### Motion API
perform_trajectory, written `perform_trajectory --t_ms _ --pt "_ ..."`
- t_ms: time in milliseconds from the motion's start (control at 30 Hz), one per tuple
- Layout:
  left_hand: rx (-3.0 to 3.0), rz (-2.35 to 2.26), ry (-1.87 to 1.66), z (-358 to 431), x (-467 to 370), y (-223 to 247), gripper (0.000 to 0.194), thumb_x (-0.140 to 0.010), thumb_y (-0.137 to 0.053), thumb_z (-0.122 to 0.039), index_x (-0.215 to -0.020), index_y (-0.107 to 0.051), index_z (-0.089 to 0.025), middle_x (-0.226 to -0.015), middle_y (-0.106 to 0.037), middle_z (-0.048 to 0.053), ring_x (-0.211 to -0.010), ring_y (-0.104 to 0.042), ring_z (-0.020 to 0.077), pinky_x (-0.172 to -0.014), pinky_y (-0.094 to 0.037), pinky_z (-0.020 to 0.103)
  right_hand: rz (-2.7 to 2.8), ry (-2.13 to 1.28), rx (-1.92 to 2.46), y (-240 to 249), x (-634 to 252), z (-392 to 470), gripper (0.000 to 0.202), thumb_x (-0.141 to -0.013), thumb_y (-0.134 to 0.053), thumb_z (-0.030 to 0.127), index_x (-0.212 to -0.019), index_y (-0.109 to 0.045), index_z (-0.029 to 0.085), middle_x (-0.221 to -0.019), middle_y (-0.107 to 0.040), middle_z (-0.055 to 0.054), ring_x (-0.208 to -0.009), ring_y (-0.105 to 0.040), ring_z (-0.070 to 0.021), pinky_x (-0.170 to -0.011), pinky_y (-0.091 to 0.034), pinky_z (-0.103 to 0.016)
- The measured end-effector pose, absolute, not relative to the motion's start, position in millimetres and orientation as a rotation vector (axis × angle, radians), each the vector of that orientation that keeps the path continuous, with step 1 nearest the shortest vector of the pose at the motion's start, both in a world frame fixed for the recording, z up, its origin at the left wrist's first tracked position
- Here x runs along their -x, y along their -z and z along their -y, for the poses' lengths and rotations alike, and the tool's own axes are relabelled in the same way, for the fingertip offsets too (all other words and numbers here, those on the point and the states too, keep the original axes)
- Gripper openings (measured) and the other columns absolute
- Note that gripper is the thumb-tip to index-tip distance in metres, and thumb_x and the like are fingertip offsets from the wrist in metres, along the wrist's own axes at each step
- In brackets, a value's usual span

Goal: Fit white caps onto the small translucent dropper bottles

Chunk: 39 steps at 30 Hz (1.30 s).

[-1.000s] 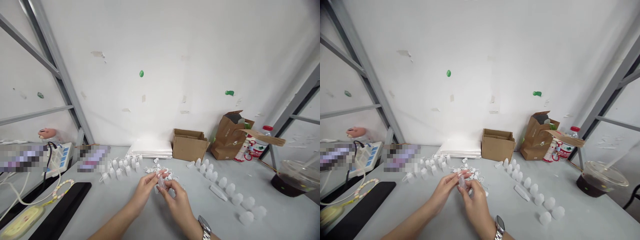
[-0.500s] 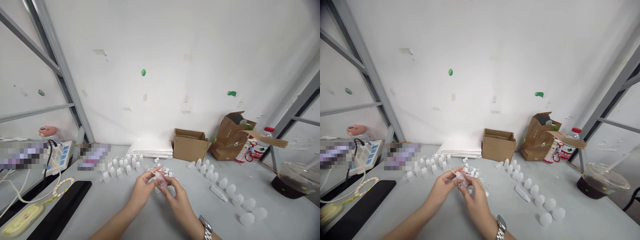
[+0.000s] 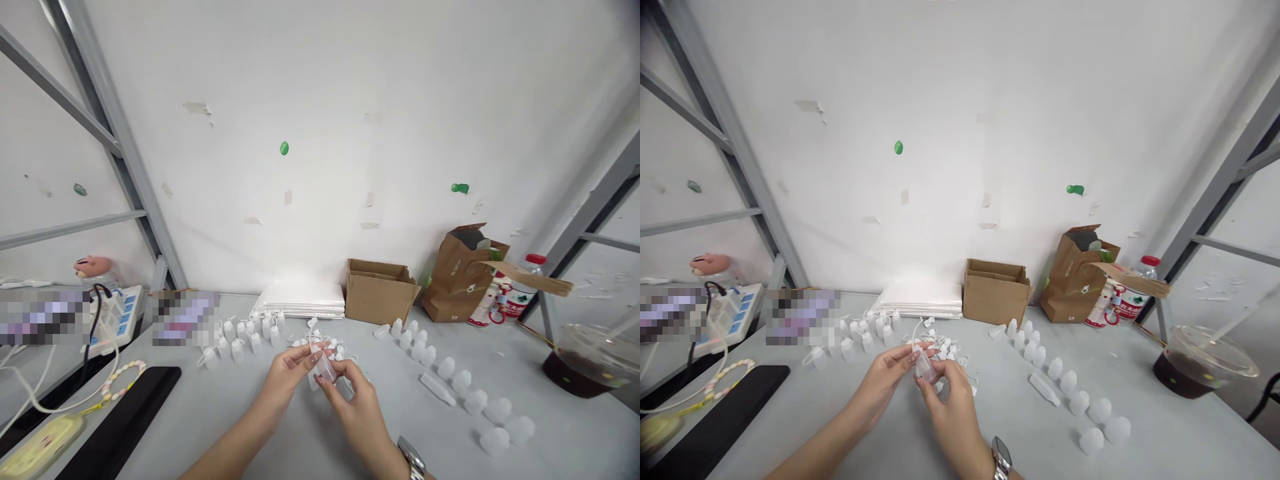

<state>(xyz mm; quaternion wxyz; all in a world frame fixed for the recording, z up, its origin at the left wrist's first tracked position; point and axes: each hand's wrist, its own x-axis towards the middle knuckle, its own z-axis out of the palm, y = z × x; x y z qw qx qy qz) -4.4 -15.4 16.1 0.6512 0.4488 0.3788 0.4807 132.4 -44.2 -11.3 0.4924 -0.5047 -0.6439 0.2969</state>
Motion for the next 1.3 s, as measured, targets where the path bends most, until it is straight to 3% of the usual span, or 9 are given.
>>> perform_trajectory --t_ms 167,233,600,767,900,1033,1167,1300 --pt "-0.962 -0.827 -1.107 16.8 1.4 -15.4 0.042 -0.069 -0.062 -0.048 -0.090 -0.070 -0.013 -0.095 -0.071 0.012 -0.102 -0.058 0.0286 -0.095 -0.037 0.040 1.782 -0.193 1.125 17.2 -133.5 43.3 0.001 -0.081 -0.054 0.020 -0.081 -0.054 0.020 -0.070 -0.057 -0.001 -0.069 -0.052 -0.0171 -0.071 -0.039 -0.031" --pt "-0.921 -0.835 -1.119 16.5 0.8 -14.7 0.045 -0.068 -0.061 -0.052 -0.087 -0.071 -0.012 -0.093 -0.071 0.013 -0.101 -0.059 0.0285 -0.095 -0.038 0.040 1.831 -0.055 1.087 18.0 -132.7 43.5 0.005 -0.082 -0.052 0.015 -0.084 -0.053 0.020 -0.068 -0.056 0.000 -0.065 -0.050 -0.0160 -0.071 -0.038 -0.032" --pt "-0.960 -0.872 -1.170 15.5 1.8 -6.5 0.031 -0.070 -0.064 -0.040 -0.084 -0.071 -0.014 -0.088 -0.072 0.010 -0.093 -0.062 0.0250 -0.092 -0.040 0.038 1.877 0.067 1.102 16.5 -131.4 44.7 0.009 -0.083 -0.049 0.012 -0.089 -0.051 0.019 -0.072 -0.058 -0.002 -0.069 -0.052 -0.0175 -0.074 -0.036 -0.035" --pt "-0.926 -0.911 -1.192 14.9 2.2 -7.7 0.031 -0.067 -0.067 -0.042 -0.080 -0.071 -0.014 -0.085 -0.073 0.010 -0.093 -0.062 0.0256 -0.090 -0.041 0.037 1.876 -0.091 1.127 20.5 -131.4 44.5 0.012 -0.082 -0.053 0.016 -0.093 -0.055 0.019 -0.077 -0.061 -0.004 -0.075 -0.054 -0.0198 -0.078 -0.037 -0.037" --pt "-0.934 -0.909 -1.185 13.5 3.9 -8.2 0.033 -0.071 -0.062 -0.044 -0.083 -0.069 -0.014 -0.095 -0.071 0.012 -0.099 -0.059 0.0271 -0.088 -0.042 0.037 1.739 -0.581 1.179 15.9 -129.2 45.4 0.019 -0.081 -0.055 0.025 -0.099 -0.059 0.020 -0.083 -0.063 -0.005 -0.079 -0.056 -0.0204 -0.075 -0.042 -0.033" --pt "-0.942 -0.815 -1.134 15.8 4.3 -9.4 0.033 -0.076 -0.057 -0.041 -0.091 -0.068 -0.014 -0.106 -0.067 0.014 -0.105 -0.055 0.0292 -0.086 -0.042 0.038 1.542 -1.013 1.126 5.4 -127.3 46.1 0.018 -0.082 -0.053 0.030 -0.093 -0.063 0.019 -0.087 -0.067 -0.005 -0.080 -0.060 -0.0195 -0.074 -0.045 -0.028" --pt "-0.940 -0.657 -1.077 21.4 3.6 -12.2 0.035 -0.080 -0.052 -0.032 -0.112 -0.060 -0.019 -0.117 -0.062 0.010 -0.114 -0.050 0.0257 -0.094 -0.036 0.036 1.407 -1.044 1.122 3.1 -128.1 44.7 0.016 -0.080 -0.056 0.032 -0.087 -0.061 0.018 -0.085 -0.067 -0.005 -0.080 -0.060 -0.0200 -0.074 -0.045 -0.028" --pt "-0.960 -0.666 -1.081 22.5 1.0 -11.6 0.034 -0.076 -0.059 -0.030 -0.109 -0.061 -0.020 -0.116 -0.062 0.009 -0.113 -0.050 0.0252 -0.097 -0.034 0.037 1.405 -0.964 1.150 8.0 -128.6 42.5 0.015 -0.079 -0.056 0.033 -0.084 -0.059 0.018 -0.086 -0.066 -0.005 -0.083 -0.058 -0.0208 -0.075 -0.044 -0.030"
